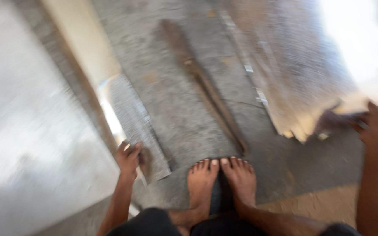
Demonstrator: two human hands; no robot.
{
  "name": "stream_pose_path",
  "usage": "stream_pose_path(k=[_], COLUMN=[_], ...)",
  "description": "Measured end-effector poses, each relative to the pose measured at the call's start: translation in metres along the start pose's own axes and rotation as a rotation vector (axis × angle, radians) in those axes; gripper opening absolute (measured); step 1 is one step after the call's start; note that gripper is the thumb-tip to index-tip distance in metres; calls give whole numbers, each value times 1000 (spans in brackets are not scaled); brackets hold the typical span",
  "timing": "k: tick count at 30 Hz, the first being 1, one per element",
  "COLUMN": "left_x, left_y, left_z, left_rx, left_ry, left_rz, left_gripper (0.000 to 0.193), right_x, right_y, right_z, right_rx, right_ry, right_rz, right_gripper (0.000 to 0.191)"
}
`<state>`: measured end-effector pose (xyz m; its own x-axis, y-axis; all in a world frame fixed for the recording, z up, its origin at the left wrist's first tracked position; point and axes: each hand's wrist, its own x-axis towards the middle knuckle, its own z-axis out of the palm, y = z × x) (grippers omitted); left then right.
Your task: The person sits on the floor and cuts long strips from galvanized sheet metal using hand shears, guiding the sheet with one hand while opening and closing the shears with the other. Each finished strip is set aside with a growing stack of cut strips.
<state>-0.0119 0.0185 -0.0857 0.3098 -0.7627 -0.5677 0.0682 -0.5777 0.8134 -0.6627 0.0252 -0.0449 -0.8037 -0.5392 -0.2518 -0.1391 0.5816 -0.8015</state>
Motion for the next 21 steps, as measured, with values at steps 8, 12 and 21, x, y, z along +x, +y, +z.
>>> stream_pose_path(k=[8,12,21], left_x=[-15,-25,8], left_y=[41,62,71], left_z=[2,68,235], left_rx=[758,928,-153], left_ry=[116,69,-900], left_rz=[344,708,-483], left_gripper=[52,89,55], right_x=[-312,-152,-178], right_y=[27,-81,34], right_z=[108,28,28], right_rx=[-896,310,835], right_ry=[-529,-296,-241], right_rz=[-912,-108,612], right_gripper=[45,30,11])
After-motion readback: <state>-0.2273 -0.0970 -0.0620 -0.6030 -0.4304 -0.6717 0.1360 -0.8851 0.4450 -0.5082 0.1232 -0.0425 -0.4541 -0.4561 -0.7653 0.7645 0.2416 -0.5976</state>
